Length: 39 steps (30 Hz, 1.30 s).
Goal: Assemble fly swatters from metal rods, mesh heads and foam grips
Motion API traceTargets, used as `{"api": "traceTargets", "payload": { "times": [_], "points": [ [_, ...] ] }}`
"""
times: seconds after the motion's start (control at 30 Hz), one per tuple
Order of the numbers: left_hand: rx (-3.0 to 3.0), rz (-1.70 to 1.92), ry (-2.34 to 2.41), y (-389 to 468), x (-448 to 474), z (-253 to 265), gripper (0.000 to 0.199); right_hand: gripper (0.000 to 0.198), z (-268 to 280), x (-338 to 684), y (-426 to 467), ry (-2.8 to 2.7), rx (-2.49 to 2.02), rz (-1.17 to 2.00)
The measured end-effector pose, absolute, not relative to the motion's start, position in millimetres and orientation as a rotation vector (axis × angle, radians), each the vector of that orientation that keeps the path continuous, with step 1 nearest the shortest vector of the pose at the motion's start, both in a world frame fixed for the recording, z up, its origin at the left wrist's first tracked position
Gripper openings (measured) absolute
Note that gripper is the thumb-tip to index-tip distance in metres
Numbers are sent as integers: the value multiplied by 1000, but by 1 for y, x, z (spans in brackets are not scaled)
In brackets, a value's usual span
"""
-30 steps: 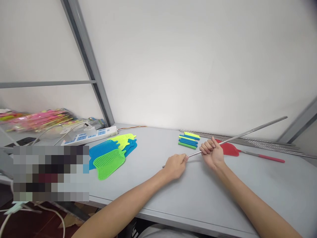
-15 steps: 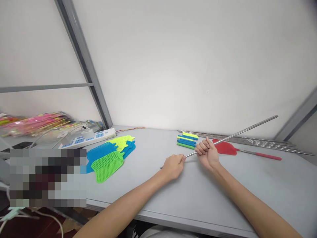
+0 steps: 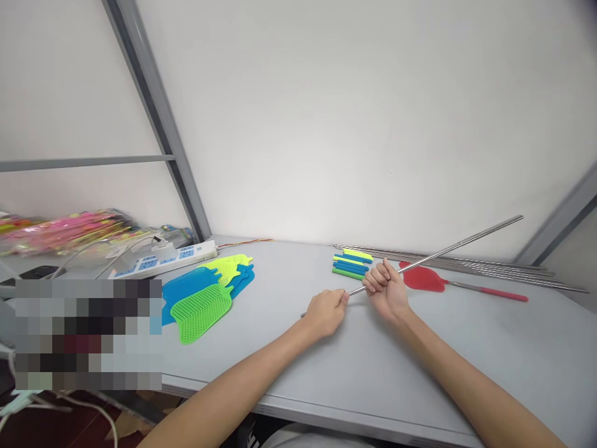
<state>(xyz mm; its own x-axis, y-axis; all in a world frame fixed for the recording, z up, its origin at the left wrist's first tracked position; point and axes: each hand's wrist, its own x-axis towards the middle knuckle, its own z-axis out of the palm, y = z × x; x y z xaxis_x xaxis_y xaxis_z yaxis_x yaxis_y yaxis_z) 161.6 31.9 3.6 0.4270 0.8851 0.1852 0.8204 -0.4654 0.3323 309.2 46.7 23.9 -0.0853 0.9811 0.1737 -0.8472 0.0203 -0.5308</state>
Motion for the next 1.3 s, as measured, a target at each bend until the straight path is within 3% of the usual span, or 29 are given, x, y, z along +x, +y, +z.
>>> {"api": "traceTargets", "payload": {
  "times": [0.8, 1.3],
  "points": [
    [2543, 485, 1509, 31, 159, 13, 44, 34, 26, 304, 43, -617, -287, 1561],
    [2490, 673, 1367, 25, 164, 22, 42, 30, 46, 311, 37, -688, -258, 1549]
  ]
}}
